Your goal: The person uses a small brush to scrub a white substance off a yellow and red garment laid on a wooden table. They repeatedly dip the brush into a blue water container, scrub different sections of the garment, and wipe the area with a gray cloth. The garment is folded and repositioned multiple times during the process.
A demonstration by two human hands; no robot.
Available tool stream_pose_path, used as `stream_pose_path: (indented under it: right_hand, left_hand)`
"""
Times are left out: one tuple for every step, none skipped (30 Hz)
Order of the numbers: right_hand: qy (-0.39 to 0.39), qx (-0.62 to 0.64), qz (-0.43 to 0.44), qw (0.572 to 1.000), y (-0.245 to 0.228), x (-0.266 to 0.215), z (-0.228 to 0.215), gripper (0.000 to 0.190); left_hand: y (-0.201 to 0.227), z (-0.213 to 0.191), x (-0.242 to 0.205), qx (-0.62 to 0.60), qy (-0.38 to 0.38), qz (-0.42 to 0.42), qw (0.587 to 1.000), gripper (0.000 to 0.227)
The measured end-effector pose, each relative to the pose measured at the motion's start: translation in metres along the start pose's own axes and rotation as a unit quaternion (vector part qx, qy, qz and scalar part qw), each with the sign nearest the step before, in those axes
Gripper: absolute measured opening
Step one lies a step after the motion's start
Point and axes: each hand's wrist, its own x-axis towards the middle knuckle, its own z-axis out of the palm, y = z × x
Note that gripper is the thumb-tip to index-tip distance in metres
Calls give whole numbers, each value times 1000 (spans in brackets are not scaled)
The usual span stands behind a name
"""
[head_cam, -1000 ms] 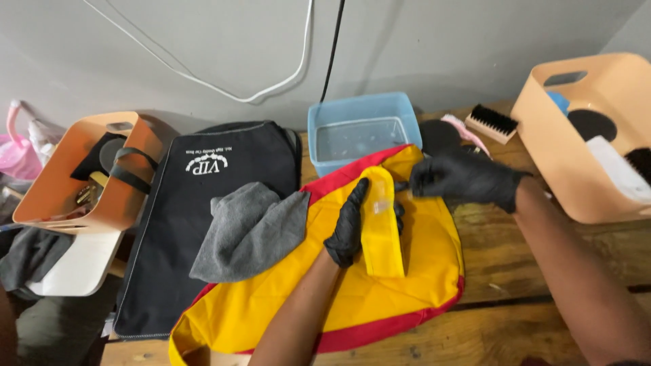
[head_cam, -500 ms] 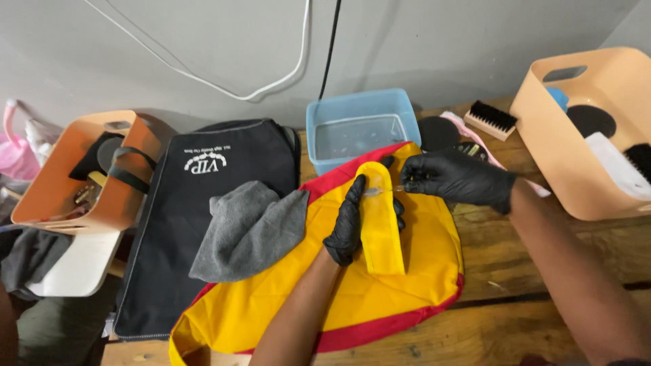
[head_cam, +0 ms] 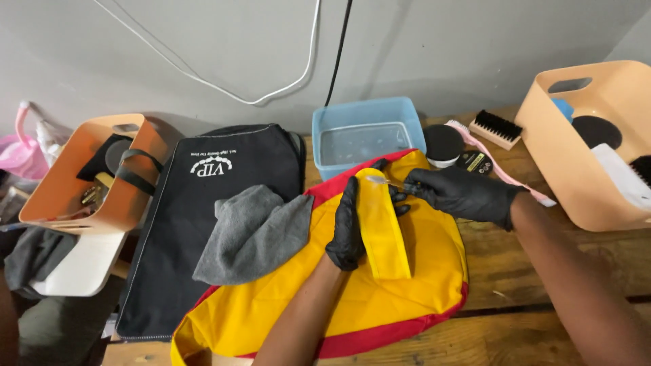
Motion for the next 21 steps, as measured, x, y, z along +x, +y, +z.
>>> stream_pose_path:
  right_hand:
    - [-5,-60,18,998,1,-1,2,29]
    - [-10,-120,35,992,2,-2,4,31]
    - [-10,-118,40,992,4,-1,11,31]
    - [15,-62,66,996,6,-1,17,30]
    - [44,-10,85,995,8,4,21,29]
    - [48,-12,83,995,9,8,16,29]
    - [16,-77,61,995,9,9,15,32]
    - [-16,-141,38,989,9,10,15,35]
    - [-16,-141,37,989,15,6,15,35]
    - [-62,-150,76,984,20,2,14,39]
    - [-107,-163,111,974,26,0,11,43]
    - [-108,-168,107,974,23,-1,6,43]
    - [-104,-162,99,976,21,-8,7,46]
    - [-99,-155,90,979,18,-15,7,50]
    - [-98,-153,93,979,15,-14,11,50]
    - [-91,-179,99,975,11,-12,14,50]
    - [-80,-208,101,970,8,-7,14,51]
    - [-74,-209,101,970,11,-2,14,51]
    - [-54,-241,92,965,14,-2,19,50]
    - [-33,-272,84,958,17,-2,24,49]
    - [-36,-271,85,958,23,-4,26,49]
  left_hand:
    - [-3,3,-9,-13,33,10,999,65]
    - [-6,6,-17,-26,66,20,997,59]
    - [-6,10,-19,-27,68,16,997,59]
    - [-7,16,-21,-26,103,19,994,53]
    - [-3,23,-20,-22,131,27,991,47]
    - [-3,28,-19,-20,127,27,991,47]
    - [-4,29,-23,-4,147,36,988,46]
    - [-6,30,-27,13,167,45,985,45]
    - [-3,33,-26,13,167,46,985,45]
    - [0,36,-24,-5,159,68,985,45]
    - [4,40,-21,-25,147,94,984,45]
    - [8,48,-21,-28,143,99,984,45]
    - [9,52,-26,-50,137,106,984,46]
    - [11,57,-31,-73,130,113,982,47]
    - [5,64,-35,-72,131,110,983,47]
    - [-2,72,-39,-15,163,101,981,46]
    - [-5,81,-41,45,188,95,977,46]
    - [-8,78,-37,49,184,94,977,46]
    - [-15,72,-38,54,192,90,976,42]
    - [-21,66,-38,60,200,85,974,38]
    - [-20,62,-37,58,202,84,974,38]
